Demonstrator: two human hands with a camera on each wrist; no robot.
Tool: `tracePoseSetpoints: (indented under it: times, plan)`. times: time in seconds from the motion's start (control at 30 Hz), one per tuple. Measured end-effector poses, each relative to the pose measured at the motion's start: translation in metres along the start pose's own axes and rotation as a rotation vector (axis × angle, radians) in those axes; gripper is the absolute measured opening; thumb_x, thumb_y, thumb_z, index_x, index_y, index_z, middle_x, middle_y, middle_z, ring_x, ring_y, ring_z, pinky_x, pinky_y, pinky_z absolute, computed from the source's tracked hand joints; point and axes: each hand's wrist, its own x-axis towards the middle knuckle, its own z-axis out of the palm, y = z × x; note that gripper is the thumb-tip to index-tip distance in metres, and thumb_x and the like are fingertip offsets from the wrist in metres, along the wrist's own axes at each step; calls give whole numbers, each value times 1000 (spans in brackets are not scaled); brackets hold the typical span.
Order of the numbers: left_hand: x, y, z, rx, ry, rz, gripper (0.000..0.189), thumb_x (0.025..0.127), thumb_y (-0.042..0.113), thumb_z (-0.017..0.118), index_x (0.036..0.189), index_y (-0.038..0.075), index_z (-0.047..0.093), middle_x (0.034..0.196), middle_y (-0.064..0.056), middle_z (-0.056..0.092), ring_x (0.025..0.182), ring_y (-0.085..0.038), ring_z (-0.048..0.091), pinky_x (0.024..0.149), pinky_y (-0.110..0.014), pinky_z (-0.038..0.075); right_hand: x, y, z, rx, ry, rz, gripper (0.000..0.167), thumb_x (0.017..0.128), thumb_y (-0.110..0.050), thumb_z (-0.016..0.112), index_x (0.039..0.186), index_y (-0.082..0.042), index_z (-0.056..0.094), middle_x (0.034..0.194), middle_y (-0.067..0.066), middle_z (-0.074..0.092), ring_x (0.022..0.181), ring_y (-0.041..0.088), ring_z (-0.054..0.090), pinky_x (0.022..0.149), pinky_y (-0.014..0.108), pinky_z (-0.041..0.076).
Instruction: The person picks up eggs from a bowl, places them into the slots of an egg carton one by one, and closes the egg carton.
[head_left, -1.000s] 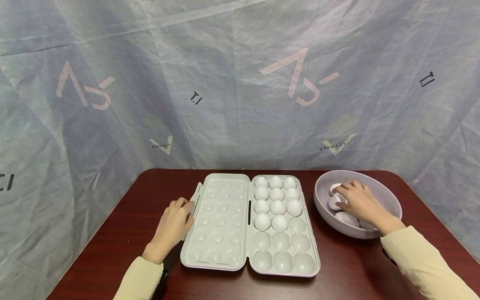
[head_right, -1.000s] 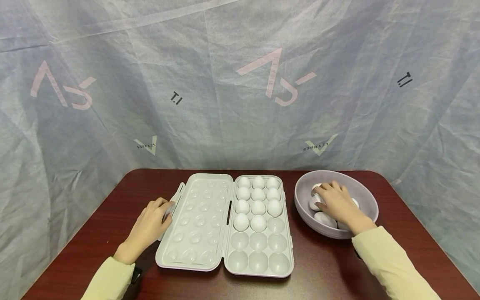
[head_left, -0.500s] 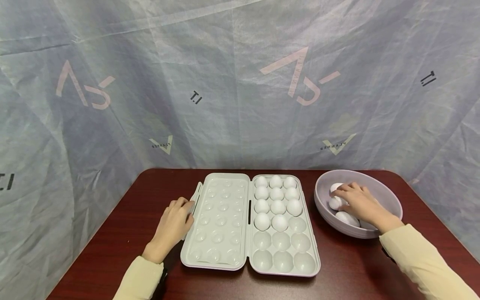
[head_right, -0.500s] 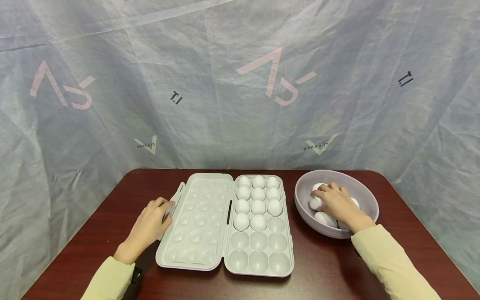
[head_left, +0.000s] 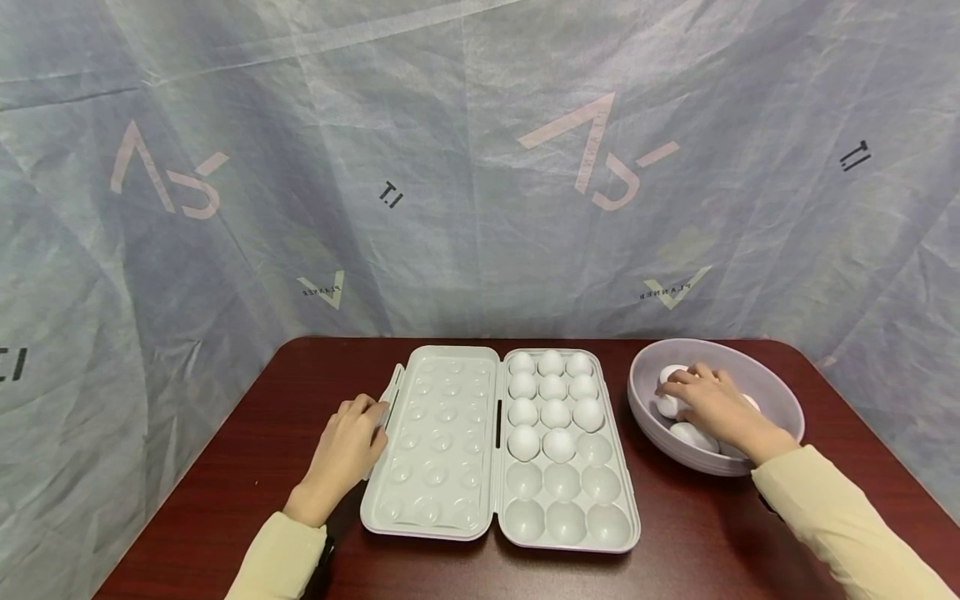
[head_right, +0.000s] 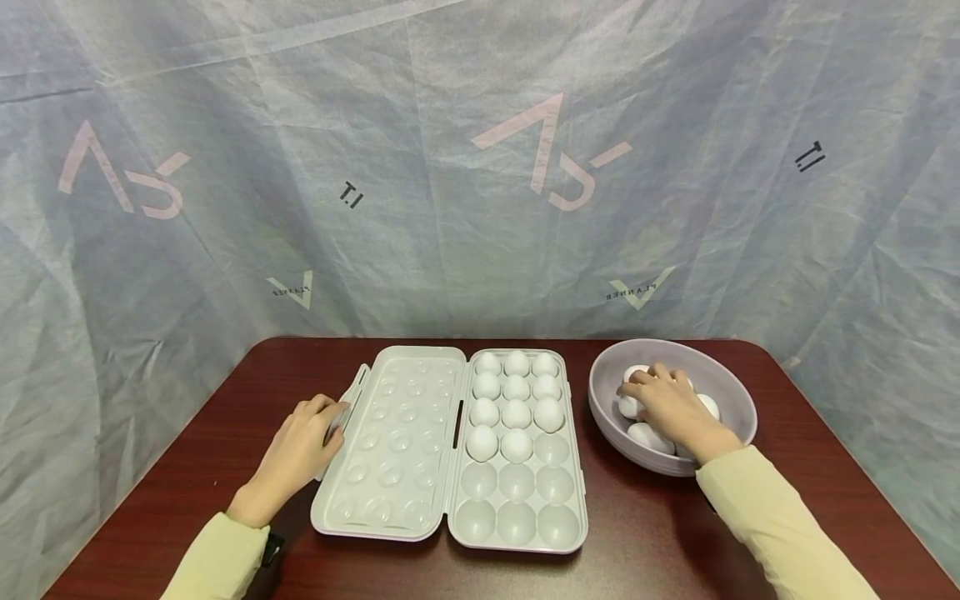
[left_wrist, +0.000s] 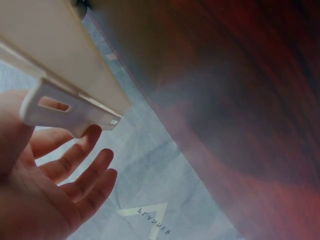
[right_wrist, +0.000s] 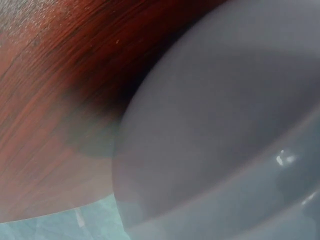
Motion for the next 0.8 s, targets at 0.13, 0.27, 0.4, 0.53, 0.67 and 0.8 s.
tracePoseSetpoints:
  times: [0.13, 0.27, 0.4, 0.53, 0.67, 0.8]
  plan:
    - [0, 0, 0, 1, 2, 2, 34, 75, 6, 64, 109, 0, 65, 96, -12, 58, 87, -30, 55, 70, -41, 46, 0, 1, 1, -24, 20, 1, 38, 61, -13, 78, 97, -13, 66, 97, 5, 63, 90, 30, 50, 70, 46, 35]
    - [0, 0, 0, 2, 3, 2, 34, 75, 6, 64, 109, 0, 65, 96, -12, 58, 88, -30, 55, 71, -41, 46, 1, 1, 2, -65, 58, -8, 38, 64, -15, 78, 98, -10, 63, 94, 8, 63, 89, 31, 50, 70, 47, 35]
    - [0, 0, 0, 1, 0, -1, 34, 75, 6, 64, 109, 0, 65, 97, -12, 58, 88, -30, 55, 71, -42, 46, 2, 1, 1, -81, 110, -24, 37, 64, -19, 78, 95, -10, 60, 89, 5, 61, 85, 29, 50, 67, 44, 34]
    - [0, 0, -1, 0, -6, -4, 34, 76, 6, 64, 109, 0, 65, 97, -12, 58, 88, -31, 55, 71, -42, 46, 4, 0, -2, -68, 153, -35, 39, 64, -21, 78, 97, -10, 60, 89, 4, 60, 85, 28, 50, 66, 42, 33]
    - [0, 1, -1, 1, -12, -6, 34, 76, 7, 64, 109, 0, 65, 98, -12, 58, 89, -31, 55, 72, -42, 47, 5, -2, -6, -59, 185, -47, 46, 65, -19, 77, 108, -11, 62, 96, 5, 62, 90, 29, 52, 65, 43, 34]
    - [0, 0, -1, 3, -12, -7, 34, 76, 7, 64, 109, 0, 65, 98, -12, 58, 89, -31, 55, 72, -43, 47, 7, -5, -9, -56, 225, -66, 44, 67, -19, 75, 109, -15, 63, 95, 5, 61, 90, 29, 51, 64, 43, 35]
